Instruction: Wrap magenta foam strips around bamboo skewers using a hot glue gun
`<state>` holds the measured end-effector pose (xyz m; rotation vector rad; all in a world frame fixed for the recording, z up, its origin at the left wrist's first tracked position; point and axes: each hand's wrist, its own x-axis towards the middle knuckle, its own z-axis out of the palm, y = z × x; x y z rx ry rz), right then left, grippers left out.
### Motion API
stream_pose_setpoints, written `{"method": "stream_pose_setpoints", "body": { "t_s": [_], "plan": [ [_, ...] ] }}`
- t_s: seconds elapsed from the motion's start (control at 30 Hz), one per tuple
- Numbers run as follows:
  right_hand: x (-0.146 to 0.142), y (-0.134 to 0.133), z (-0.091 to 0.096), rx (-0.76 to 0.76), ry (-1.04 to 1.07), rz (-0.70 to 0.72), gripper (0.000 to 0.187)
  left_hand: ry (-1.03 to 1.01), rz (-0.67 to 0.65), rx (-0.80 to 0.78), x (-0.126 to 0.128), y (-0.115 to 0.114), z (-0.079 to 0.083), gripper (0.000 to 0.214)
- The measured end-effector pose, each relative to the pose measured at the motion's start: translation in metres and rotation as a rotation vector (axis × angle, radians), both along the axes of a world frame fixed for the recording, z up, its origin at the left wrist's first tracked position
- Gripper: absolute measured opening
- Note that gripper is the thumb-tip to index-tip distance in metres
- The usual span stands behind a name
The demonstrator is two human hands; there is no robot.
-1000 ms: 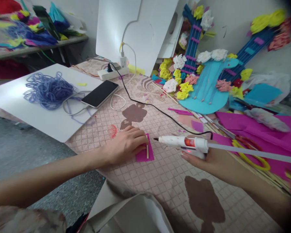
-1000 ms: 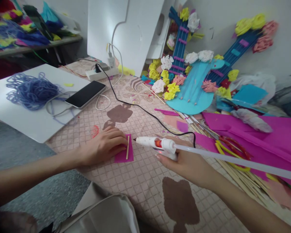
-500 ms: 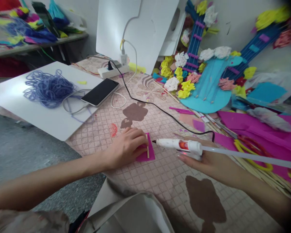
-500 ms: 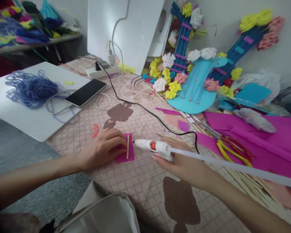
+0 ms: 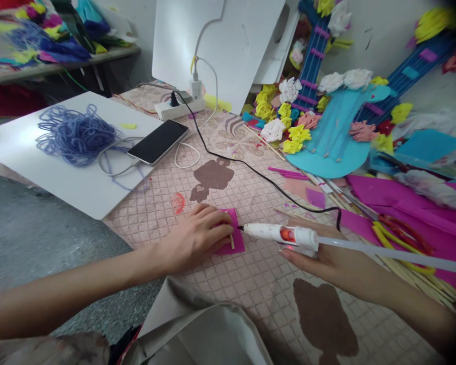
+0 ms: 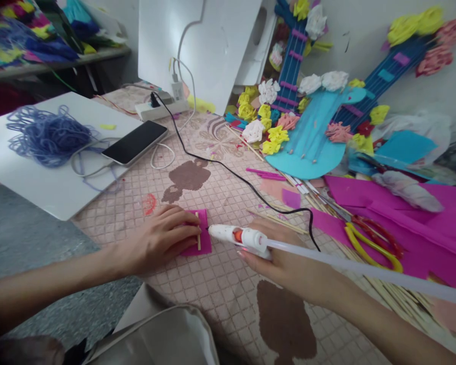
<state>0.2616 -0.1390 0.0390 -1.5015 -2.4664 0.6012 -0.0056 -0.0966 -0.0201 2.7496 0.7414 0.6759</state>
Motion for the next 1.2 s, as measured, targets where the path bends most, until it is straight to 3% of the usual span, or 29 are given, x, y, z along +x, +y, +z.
{"method": "stream_pose_setpoints", "body": {
  "t_s": [0.17, 0.53, 0.7, 1.0, 1.2],
  "plan": [
    [-0.001, 0.004, -0.003, 0.016, -0.019, -0.006, 0.024, -0.033, 0.008, -0.062, -0.002, -0.001, -0.002, 0.017],
    [-0.009, 0.022, -0.005, -0.111, 0.021, -0.047, 0.029, -0.170, 0.017, -0.203, 0.000, 0.003, -0.005, 0.017],
    [-0.006, 0.013, 0.000, -0.105, -0.014, -0.020, 0.027, -0.164, 0.010, -0.199, 0.000, 0.005, -0.004, 0.022],
    [-0.002, -0.010, 0.012, -0.226, -0.033, -0.037, 0.023, -0.154, 0.018, -0.211, 0.000, 0.005, -0.003, 0.021],
    [-0.006, 0.008, 0.004, -0.132, -0.023, -0.026, 0.027, -0.158, 0.011, -0.228, 0.000, 0.005, -0.003, 0.023]
  ]
}}
